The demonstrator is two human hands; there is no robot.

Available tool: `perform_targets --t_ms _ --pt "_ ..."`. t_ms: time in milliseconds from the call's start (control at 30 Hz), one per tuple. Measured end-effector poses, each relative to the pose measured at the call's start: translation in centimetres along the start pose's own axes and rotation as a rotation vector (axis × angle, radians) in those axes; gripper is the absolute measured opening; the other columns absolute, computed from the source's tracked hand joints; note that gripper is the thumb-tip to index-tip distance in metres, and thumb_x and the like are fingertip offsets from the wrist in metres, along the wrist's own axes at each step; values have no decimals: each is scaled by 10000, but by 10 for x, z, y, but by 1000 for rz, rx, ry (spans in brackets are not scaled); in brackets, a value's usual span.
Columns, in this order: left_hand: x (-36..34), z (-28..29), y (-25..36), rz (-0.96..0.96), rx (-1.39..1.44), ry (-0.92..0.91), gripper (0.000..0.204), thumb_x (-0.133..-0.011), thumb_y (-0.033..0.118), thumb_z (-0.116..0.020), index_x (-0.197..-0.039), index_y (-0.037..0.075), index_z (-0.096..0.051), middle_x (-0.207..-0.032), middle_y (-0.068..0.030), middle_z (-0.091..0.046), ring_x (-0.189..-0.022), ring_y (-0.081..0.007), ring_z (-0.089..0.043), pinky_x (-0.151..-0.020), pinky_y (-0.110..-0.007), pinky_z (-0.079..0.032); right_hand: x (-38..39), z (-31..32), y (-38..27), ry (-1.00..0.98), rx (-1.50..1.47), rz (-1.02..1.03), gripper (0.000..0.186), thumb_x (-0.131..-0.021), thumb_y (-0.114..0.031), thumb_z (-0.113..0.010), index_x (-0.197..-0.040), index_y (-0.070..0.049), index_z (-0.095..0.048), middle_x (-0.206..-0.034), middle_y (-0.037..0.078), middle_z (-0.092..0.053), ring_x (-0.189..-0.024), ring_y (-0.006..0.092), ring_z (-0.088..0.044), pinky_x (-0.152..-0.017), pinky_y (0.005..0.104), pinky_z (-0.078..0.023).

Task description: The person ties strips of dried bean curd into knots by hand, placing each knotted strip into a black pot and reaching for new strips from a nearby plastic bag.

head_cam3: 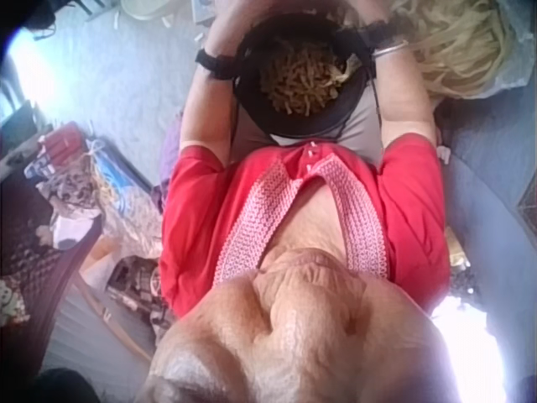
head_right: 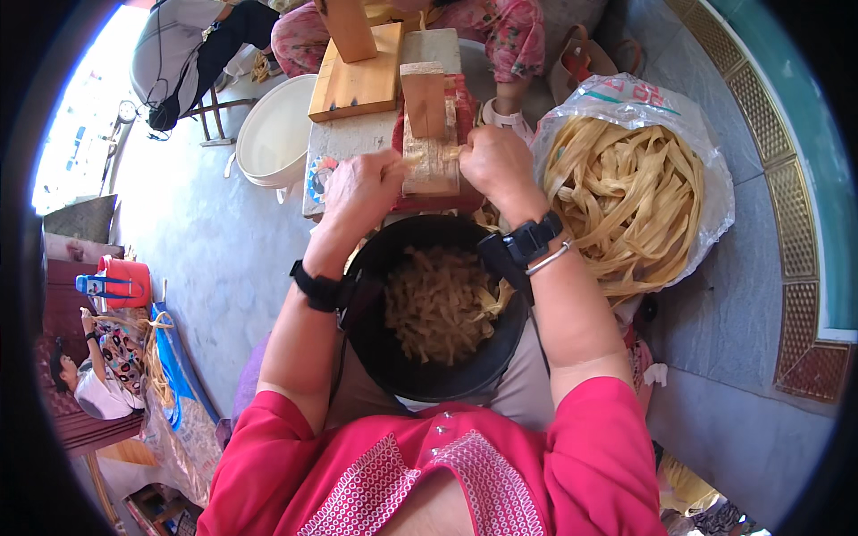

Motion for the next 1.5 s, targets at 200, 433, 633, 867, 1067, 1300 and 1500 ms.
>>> perform_targets --t_ms 200,433,633,867,1067,1300,1500 --pt "48 -10 22 -67 468 -174 406 -885 426 -486 -1068 78 -591 -776 -152 -648 -699 -304 -637 -624 -393 -482 59 -38 -54 -643 -1479 -552 207 -887 -208 -524 -766 -62 -608 -560 -14 -489 -410 69 -403 -357 208 -317" --pt "48 -3 21 251 1351 -33 399 -981 347 -319 -917 21 -539 -583 14 -410 -522 -140 -499 -560 -289 -465 77 -37 -81 -711 -1486 -473 264 -919 -299 -505 -857 -50 -566 -586 -43 -438 -441 31 -371 -400 183 -298" --pt "45 55 -17 231 1735 433 314 -981 312 -333 -780 98 -443 -596 53 -290 -491 -79 -262 -481 -209 -283 90 -34 -100 -891 -1263 -393 257 -938 -268 -471 -872 -38 -565 -578 -61 -394 -456 19 -324 -412 175 -263" --pt "72 72 42 -532 560 447 263 -883 138 -457 -1021 -5 -629 -991 -190 -632 -899 -317 -623 -770 -322 -485 77 3 -110 -409 -1177 3 199 -901 -198 -523 -976 -22 -575 -630 -17 -474 -505 56 -412 -458 211 -326" --pt "65 31 41 -191 796 189 309 -796 107 -496 -1056 -15 -612 -1193 -228 -531 -1073 -302 -542 -898 -326 -416 74 23 -98 -24 -789 108 179 -881 -134 -510 -932 10 -603 -705 53 -595 -616 85 -534 -586 246 -435" --pt "60 30 43 -137 588 107 102 -662 -33 -518 -758 -40 -550 -1054 -213 -557 -819 -288 -593 -715 -333 -478 99 -25 -79 -696 -1740 -725 253 -883 -183 -448 -658 -85 -511 -478 -67 -334 -374 48 -266 -380 225 -204" --pt "71 44 57 -412 378 255 95 -677 -39 -466 -745 19 -498 -678 -159 -538 -592 -347 -532 -545 -390 -448 102 -27 -87 -1023 -1658 -606 208 -835 -205 -532 -677 -71 -509 -490 -54 -377 -397 41 -325 -384 209 -247"
Point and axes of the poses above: each hand's wrist, its own x-axis away from the middle knuckle, its own z-axis out of the back of the hand, y = z × x, the point moved 8 cm from there along -x, towards the middle knuckle
